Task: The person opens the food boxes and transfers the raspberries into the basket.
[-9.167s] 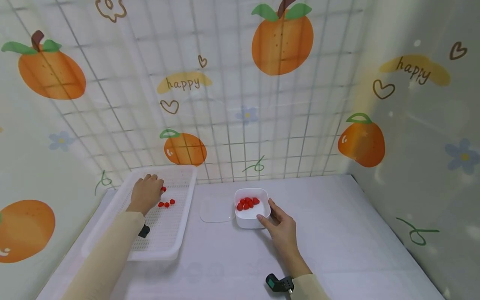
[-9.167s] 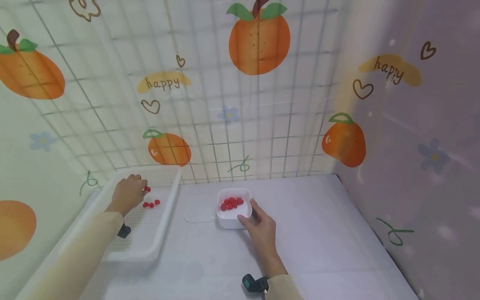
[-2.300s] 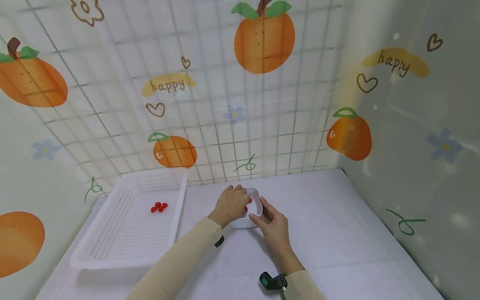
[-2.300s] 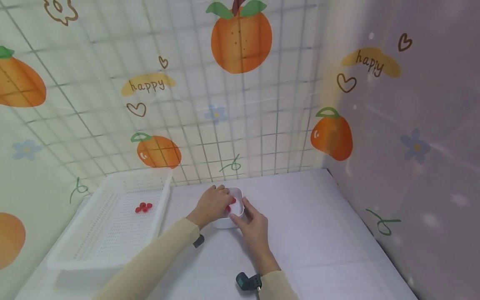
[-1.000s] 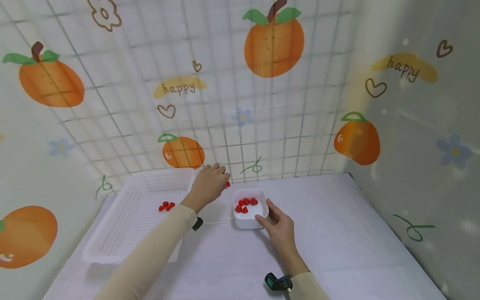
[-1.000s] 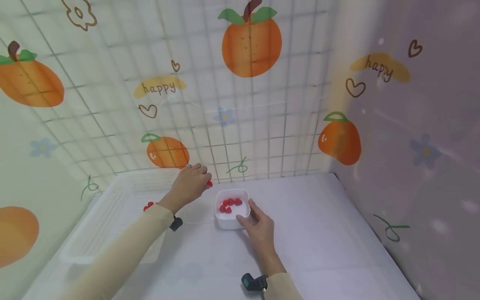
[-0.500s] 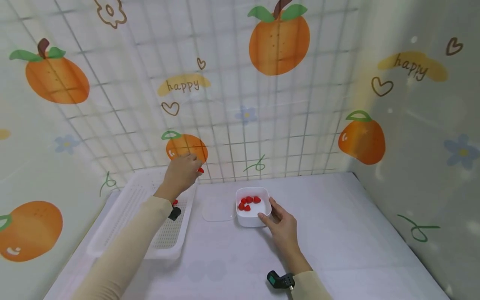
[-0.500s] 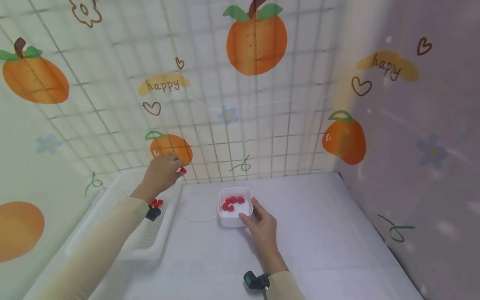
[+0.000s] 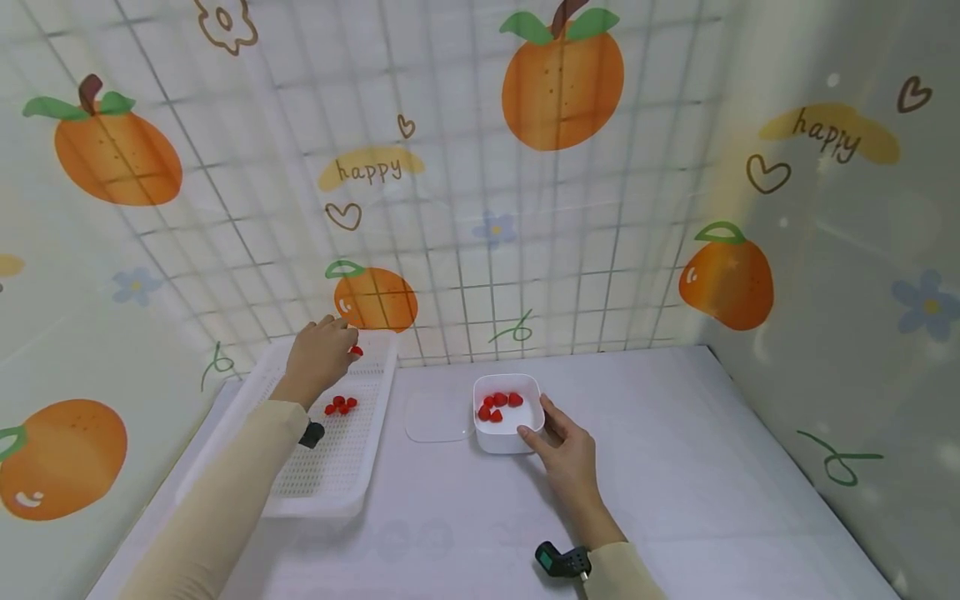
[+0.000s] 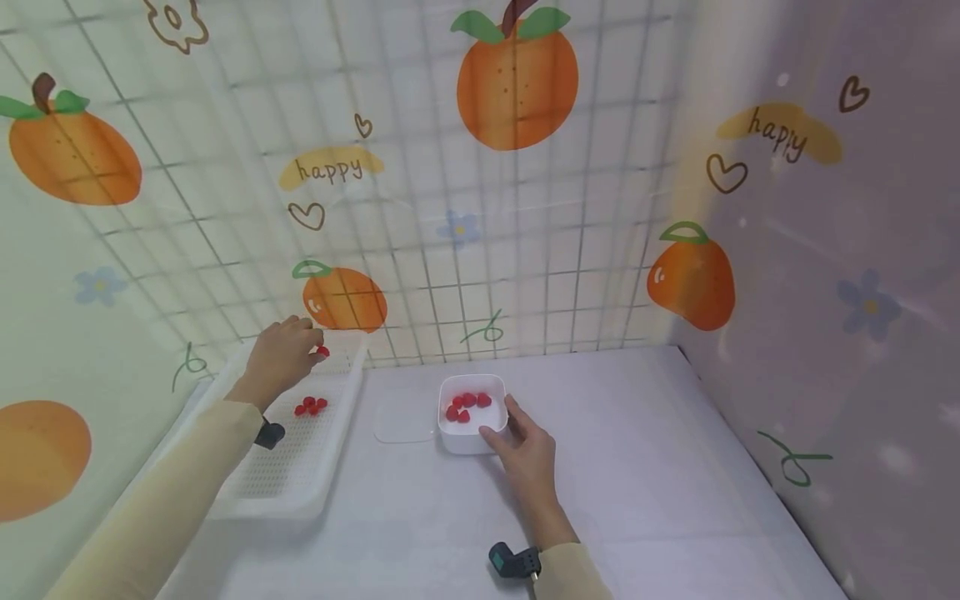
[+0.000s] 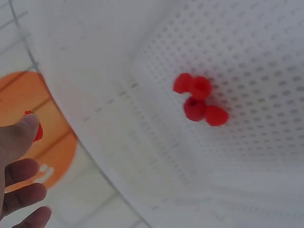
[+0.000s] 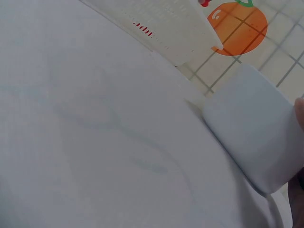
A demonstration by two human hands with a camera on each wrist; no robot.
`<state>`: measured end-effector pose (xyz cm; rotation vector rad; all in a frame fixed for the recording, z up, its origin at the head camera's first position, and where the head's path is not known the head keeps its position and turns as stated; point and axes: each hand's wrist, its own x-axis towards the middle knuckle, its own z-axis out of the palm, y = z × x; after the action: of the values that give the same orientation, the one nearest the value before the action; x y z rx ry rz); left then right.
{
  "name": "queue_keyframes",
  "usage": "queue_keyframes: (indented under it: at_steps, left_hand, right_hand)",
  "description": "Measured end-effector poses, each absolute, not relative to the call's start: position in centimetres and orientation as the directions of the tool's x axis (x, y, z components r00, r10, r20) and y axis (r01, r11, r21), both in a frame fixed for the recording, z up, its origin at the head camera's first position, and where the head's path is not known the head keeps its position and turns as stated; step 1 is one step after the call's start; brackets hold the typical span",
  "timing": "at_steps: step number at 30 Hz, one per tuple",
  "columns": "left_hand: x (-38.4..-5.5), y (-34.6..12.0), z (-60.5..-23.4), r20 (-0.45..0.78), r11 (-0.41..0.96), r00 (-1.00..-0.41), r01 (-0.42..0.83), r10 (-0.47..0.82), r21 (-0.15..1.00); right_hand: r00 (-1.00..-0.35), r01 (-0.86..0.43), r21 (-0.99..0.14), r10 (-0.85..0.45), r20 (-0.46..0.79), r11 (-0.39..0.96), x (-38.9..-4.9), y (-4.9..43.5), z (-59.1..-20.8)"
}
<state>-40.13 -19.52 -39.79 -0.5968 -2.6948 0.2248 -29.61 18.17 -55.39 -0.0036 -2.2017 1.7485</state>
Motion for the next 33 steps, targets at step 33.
queue_keyframes:
  at_steps: [33]
  left_hand:
    - [-40.8, -25.1, -47.5, 0.018, 0.946, -0.954, 0.294, 0.299, -0.137]
  right_hand:
    - [-0.949, -0.207, -0.953, 0.193, 0.25, 0.22, -29.9, 18.1, -55.5]
